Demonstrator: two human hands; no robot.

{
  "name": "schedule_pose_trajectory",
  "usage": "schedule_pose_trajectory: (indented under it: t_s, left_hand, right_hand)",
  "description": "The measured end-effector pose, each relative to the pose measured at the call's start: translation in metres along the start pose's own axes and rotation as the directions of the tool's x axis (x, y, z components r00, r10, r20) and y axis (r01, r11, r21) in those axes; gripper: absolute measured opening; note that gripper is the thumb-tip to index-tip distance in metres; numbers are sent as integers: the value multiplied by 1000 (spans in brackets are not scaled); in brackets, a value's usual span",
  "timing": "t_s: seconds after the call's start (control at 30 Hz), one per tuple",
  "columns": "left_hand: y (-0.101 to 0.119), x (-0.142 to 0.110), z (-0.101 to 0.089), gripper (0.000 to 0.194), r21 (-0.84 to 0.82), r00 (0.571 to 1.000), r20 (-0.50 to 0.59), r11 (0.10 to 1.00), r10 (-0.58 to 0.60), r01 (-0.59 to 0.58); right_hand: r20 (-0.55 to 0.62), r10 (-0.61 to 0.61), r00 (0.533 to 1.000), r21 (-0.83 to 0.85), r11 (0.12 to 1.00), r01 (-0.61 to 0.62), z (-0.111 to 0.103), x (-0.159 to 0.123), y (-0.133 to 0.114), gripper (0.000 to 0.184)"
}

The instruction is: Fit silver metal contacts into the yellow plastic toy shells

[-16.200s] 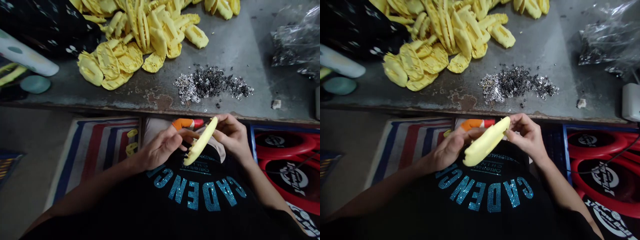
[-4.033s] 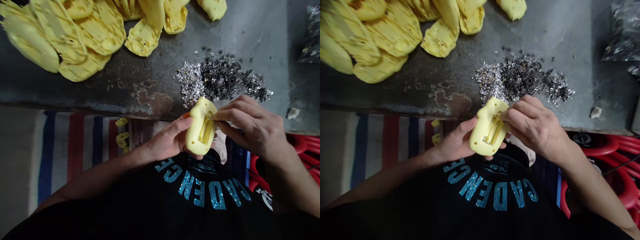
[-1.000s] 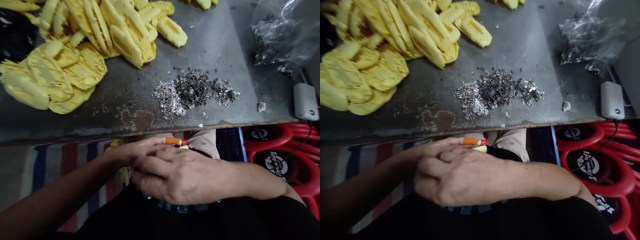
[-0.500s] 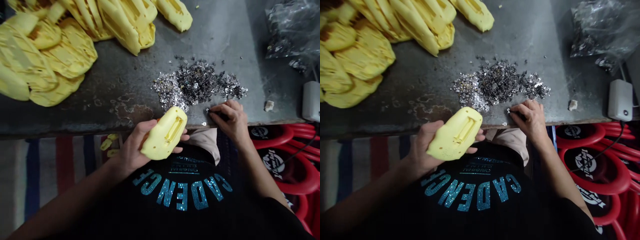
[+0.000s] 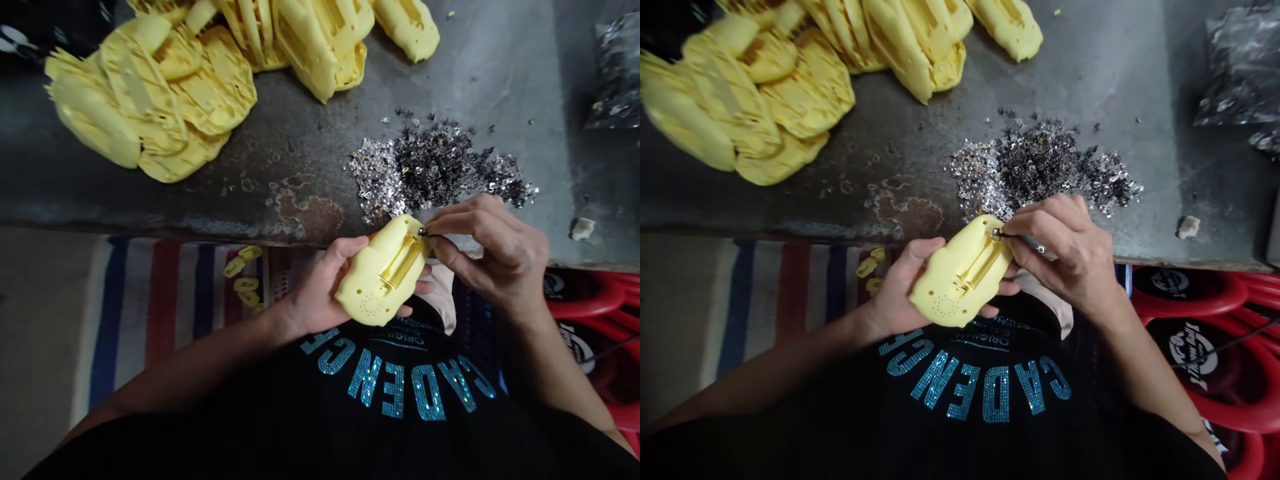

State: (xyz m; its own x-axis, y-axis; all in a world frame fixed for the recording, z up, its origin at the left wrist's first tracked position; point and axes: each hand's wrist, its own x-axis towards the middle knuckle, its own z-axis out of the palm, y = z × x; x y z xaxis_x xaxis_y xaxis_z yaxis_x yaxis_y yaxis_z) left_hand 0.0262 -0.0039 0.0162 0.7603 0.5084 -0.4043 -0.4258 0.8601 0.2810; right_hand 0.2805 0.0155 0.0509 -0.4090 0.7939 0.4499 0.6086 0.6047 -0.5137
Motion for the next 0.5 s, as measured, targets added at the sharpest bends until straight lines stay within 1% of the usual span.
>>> schedule_pose_trajectory:
  t_s: [0.03, 0.1, 0.23, 0.4, 0.5]
  left_hand:
    - [-1, 0, 1, 112, 5, 1000, -4, 1000, -1, 1]
    - [-1, 1, 1, 114, 20, 1000, 5, 1000, 4, -4]
    - [-1, 1, 1, 107, 62, 999, 46, 998, 23, -26]
    - [-2, 0, 0, 97, 33, 999, 35, 999, 10, -11]
    - [-3, 1, -1, 87, 28, 999, 53, 1000, 12, -13]
  right_hand:
    - [9, 2, 1000, 8, 1000, -2, 0, 0, 0, 3]
    - [9, -2, 1000, 34, 999, 2, 0, 0, 1, 5]
    - [-18, -48, 999, 56, 997, 49, 1, -2, 2, 12]
    - [-5, -81, 997, -45, 996, 81, -1, -3, 1, 13]
    - [23, -122, 992, -114, 986, 124, -3, -3, 0, 19]
